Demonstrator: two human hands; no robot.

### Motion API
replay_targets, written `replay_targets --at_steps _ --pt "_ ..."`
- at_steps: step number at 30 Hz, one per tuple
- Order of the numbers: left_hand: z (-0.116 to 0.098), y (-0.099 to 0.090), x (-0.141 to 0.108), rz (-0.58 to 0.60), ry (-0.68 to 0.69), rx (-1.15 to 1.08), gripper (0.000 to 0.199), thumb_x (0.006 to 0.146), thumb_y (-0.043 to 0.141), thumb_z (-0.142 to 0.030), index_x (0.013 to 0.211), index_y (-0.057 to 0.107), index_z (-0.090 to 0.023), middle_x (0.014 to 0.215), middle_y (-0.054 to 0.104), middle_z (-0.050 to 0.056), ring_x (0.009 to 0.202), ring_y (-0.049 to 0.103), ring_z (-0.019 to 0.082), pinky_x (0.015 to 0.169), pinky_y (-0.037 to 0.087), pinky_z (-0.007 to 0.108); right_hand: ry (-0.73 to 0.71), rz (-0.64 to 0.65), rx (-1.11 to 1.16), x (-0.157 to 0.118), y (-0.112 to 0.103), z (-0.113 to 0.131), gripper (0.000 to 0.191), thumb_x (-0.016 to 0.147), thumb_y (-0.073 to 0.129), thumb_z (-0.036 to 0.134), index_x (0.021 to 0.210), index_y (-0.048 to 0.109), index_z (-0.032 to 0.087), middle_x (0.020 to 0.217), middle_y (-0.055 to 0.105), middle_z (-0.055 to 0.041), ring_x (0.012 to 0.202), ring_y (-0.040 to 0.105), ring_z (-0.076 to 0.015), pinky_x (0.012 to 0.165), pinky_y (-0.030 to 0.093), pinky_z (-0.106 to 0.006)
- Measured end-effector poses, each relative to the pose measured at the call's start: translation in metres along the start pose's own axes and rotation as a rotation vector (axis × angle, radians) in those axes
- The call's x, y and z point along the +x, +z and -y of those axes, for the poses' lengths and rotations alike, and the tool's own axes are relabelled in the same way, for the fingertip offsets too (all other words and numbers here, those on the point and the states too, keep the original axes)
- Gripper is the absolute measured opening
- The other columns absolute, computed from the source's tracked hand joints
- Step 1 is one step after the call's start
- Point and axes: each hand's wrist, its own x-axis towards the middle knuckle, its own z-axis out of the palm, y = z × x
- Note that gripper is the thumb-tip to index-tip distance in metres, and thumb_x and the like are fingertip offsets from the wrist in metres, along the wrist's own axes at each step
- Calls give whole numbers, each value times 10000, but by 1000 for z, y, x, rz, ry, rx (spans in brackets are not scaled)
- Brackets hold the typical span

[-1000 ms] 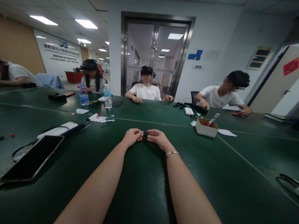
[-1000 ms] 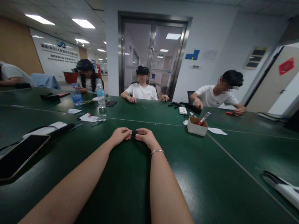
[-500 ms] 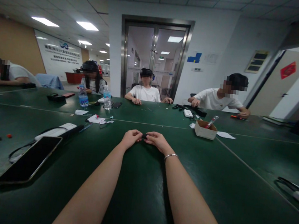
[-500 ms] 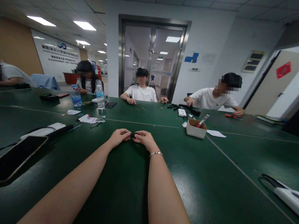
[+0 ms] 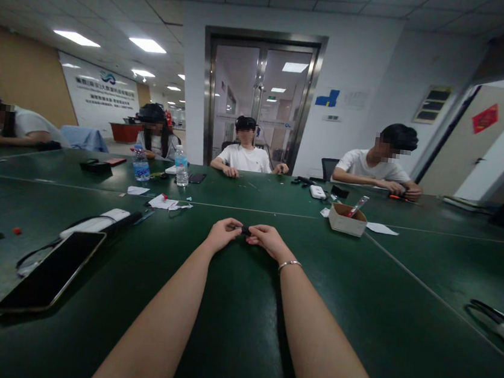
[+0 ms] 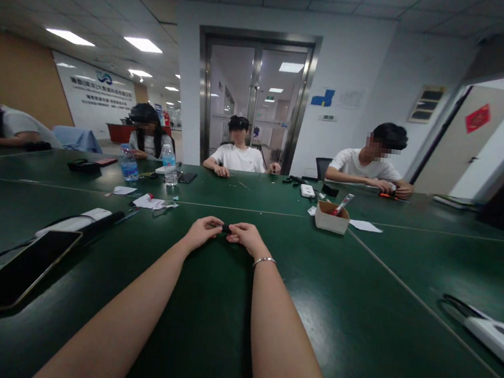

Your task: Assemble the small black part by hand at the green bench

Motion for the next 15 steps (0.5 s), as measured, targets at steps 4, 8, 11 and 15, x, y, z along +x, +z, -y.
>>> replay_targets --at_steps 4,8,11,15 --pt "0 -1 0 -3 15 -8 232 745 652 -280 926 638 -136 919 644 88 746 605 147 625 503 255 -7 19 10 -2 1 1 87 811 672 115 840 622 49 666 671 -114 564 656 -136 548 552 -169" --pt "-4 0 -2 2 12 -34 281 710 695 -295 933 631 -135 970 640 93 757 612 144 641 507 247 -4 16 4 -2 1 2 60 835 639 108 838 625 50 647 665 -109 561 654 -133 539 545 -161" --pt "-4 1 -1 -7 -76 -87 307 758 644 -350 983 604 -145 977 634 91 735 628 136 623 509 238 -4 9 3 -1 0 0 45 857 598 87 832 621 57 631 658 -100 562 655 -133 532 541 -157" --pt "-1 4 2 -8 -158 -12 270 836 516 -372 914 603 -128 677 595 31 524 564 96 472 431 184 -10 28 8 -1 0 -1 24 837 620 80 824 631 61 660 659 -91 578 656 -132 553 550 -166"
